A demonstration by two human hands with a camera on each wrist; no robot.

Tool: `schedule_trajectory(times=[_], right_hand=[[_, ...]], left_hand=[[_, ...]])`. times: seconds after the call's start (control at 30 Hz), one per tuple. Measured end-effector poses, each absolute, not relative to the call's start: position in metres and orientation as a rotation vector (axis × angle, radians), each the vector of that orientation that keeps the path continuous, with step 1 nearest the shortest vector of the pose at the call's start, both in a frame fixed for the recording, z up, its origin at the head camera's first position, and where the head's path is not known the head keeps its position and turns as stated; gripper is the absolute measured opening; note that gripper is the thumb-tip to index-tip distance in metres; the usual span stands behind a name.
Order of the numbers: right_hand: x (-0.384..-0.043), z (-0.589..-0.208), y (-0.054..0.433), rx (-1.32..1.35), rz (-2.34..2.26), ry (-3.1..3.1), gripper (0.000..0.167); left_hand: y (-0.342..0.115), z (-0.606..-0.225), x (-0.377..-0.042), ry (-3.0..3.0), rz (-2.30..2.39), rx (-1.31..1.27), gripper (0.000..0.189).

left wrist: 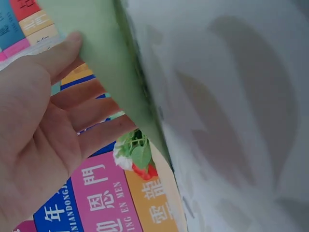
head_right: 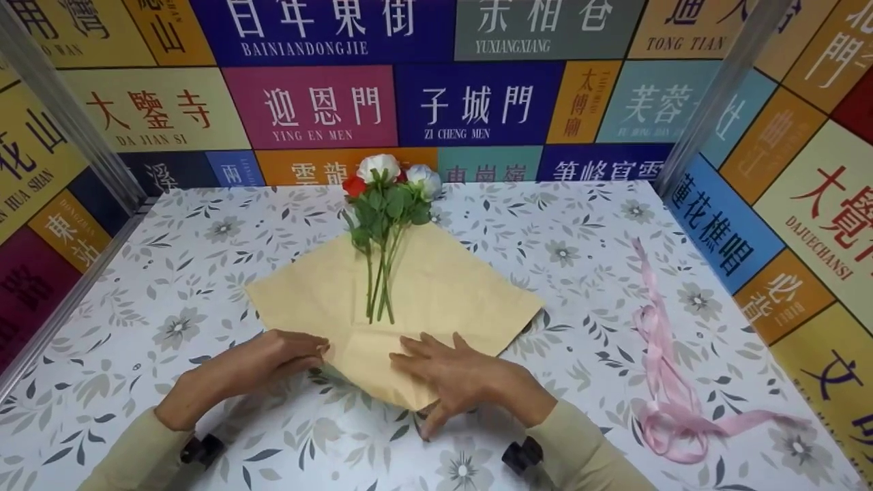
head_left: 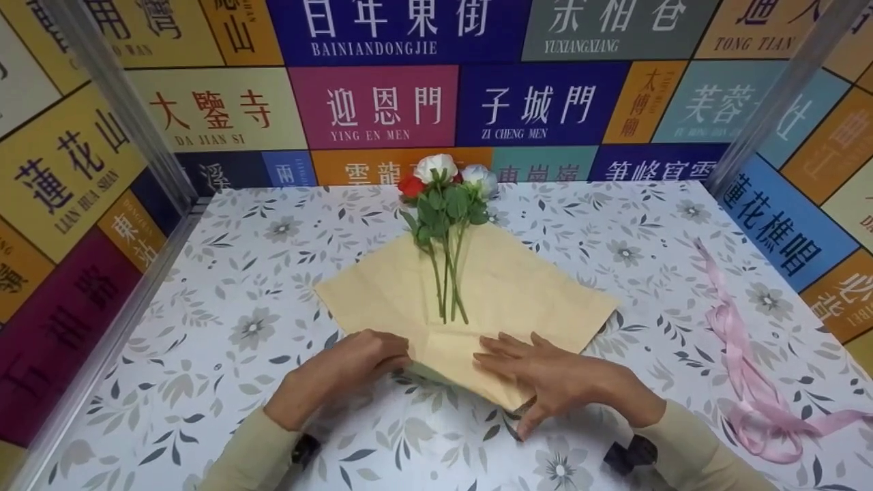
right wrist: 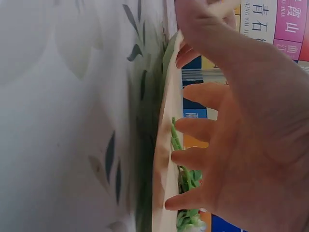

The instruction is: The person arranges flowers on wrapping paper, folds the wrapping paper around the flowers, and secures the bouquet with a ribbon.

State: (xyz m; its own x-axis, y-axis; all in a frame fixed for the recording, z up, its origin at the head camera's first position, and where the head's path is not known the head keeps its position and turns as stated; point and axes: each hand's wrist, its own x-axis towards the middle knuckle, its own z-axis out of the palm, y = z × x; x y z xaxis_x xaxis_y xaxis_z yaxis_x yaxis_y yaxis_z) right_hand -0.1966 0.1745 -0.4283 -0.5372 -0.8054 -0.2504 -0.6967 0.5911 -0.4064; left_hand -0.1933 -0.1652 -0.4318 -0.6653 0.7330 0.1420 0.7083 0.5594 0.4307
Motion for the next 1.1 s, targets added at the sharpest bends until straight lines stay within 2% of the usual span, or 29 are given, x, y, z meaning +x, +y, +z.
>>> schedule_trajectory(times=[0.17, 0.3, 0.37, 0.43, 0.57, 0.7, 0.83, 1.0, 1.1], right_hand=[[-0.201, -0.421, 0.177, -1.259, -0.430, 2.656, 0.050], [-0.206, -0.416, 0.176, -1.243, -0.617, 2.900, 0.028], [-0.209, -0.415, 0.173, -1.164, -0.718, 3.000, 0.024], [-0.212, -0.414, 0.169, -1.069, -0.794, 3.102, 0.030], [-0.220, -0.414, 0.159, -0.954, -0.884, 3.299, 0.061], [-0.230, -0.417, 0.149, -0.968, -0.841, 3.447, 0.079], [-0.235, -0.420, 0.139, -0.986, -0.822, 3.475, 0.084], [-0.239, -0.421, 0.127, -0.892, -0.933, 3.506, 0.084], [-0.242, -0.421, 0.118, -0.872, -0.938, 3.510, 0.088]], left_hand=[[-0.166, -0.426, -0.193, 2.929, 0.771, 1.068, 0.019], [-0.161, -0.420, -0.195, 3.118, 0.792, 0.948, 0.011], [-0.157, -0.417, -0.198, 3.199, 0.796, 0.913, 0.007], [-0.153, -0.414, -0.202, 3.273, 0.787, 0.879, 0.010], [-0.142, -0.413, -0.211, 3.392, 0.740, 0.698, 0.012], [-0.128, -0.412, -0.215, 3.467, 0.681, 0.414, 0.028], [-0.110, -0.412, -0.214, 3.538, 0.655, 0.269, 0.047], [-0.090, -0.418, -0.214, 3.590, 0.663, 0.328, 0.048], [-0.089, -0.422, -0.216, 3.648, 0.609, 0.273, 0.049]])
